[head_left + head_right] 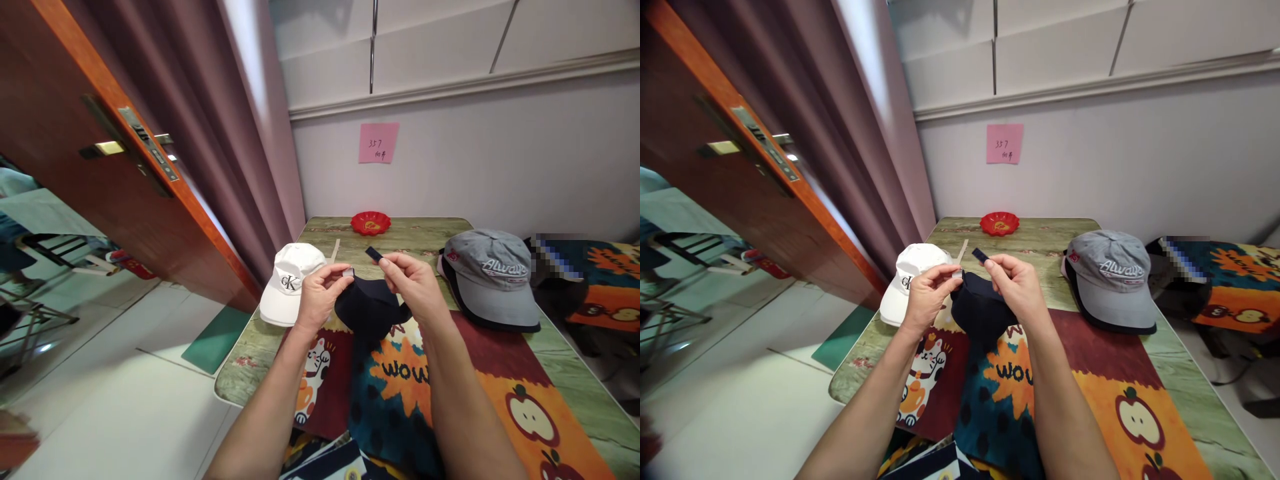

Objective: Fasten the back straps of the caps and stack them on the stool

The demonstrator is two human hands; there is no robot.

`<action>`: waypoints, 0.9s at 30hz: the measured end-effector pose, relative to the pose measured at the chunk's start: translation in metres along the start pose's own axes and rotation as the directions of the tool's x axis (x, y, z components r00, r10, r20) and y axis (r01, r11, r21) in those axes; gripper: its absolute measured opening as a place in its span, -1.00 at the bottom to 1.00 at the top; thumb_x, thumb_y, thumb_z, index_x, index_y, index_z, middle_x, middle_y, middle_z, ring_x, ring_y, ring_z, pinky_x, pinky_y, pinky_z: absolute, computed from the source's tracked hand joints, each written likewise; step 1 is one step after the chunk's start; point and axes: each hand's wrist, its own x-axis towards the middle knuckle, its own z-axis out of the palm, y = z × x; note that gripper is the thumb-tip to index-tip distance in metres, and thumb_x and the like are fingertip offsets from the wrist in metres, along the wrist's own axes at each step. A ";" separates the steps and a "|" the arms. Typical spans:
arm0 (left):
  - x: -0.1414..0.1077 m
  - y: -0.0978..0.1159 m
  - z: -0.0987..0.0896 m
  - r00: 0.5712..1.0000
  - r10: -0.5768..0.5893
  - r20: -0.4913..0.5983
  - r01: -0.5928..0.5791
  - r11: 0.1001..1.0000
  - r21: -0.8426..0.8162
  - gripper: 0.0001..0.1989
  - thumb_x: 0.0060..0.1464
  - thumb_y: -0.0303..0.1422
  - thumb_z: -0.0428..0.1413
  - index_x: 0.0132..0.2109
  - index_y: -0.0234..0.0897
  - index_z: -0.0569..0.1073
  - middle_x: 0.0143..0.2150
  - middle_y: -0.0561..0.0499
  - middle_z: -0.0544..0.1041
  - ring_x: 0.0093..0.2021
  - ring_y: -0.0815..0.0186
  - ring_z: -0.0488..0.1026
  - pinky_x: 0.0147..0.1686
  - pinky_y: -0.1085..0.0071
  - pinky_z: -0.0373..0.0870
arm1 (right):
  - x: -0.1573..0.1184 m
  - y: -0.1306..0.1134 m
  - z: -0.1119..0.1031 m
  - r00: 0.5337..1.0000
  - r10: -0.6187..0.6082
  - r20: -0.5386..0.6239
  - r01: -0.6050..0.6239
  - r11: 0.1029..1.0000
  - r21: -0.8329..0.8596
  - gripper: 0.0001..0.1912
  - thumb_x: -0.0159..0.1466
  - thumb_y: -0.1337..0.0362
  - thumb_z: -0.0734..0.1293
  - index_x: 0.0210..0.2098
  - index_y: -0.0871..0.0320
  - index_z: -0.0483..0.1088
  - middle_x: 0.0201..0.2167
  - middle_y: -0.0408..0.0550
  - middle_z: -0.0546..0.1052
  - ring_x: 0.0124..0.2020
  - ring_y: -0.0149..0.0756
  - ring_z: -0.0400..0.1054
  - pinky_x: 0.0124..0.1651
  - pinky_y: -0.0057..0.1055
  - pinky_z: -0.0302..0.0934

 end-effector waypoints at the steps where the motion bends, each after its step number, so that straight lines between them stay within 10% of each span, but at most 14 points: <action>1: 0.000 0.001 0.000 1.000 0.005 0.003 -0.005 1.000 0.001 -0.71 -0.01 -0.25 0.33 -0.12 -0.24 0.64 -0.16 -0.05 0.67 -0.19 0.24 0.60 -0.10 0.32 0.53 | 0.000 0.000 0.002 1.000 -0.004 0.023 0.004 0.999 -0.032 -0.65 0.25 -0.03 0.37 -0.32 0.15 0.53 -0.67 -0.22 0.29 -0.60 -0.42 0.11 -0.53 -0.43 -0.04; 9: 0.002 0.006 0.000 1.000 0.019 0.003 -0.019 1.000 0.015 -0.71 -0.02 -0.27 0.34 -0.12 -0.24 0.64 -0.17 -0.04 0.67 -0.19 0.24 0.60 -0.11 0.33 0.53 | 0.002 0.005 0.009 0.999 0.042 0.019 -0.033 0.945 -0.326 -0.73 0.21 0.17 0.31 -0.56 0.13 0.45 -0.62 -0.15 0.47 -0.57 -0.37 0.23 -0.48 -0.42 -0.01; 27: -0.002 0.014 0.000 0.999 0.041 0.034 -0.043 0.998 0.052 -0.71 0.02 -0.28 0.32 -0.08 -0.25 0.62 -0.13 -0.06 0.67 -0.16 0.21 0.61 -0.07 0.31 0.55 | 0.003 0.009 0.013 0.984 0.122 0.127 -0.113 0.991 -0.079 -0.77 0.15 0.16 0.33 -0.54 0.16 0.45 -0.63 -0.15 0.42 -0.55 -0.39 0.24 -0.44 -0.44 0.07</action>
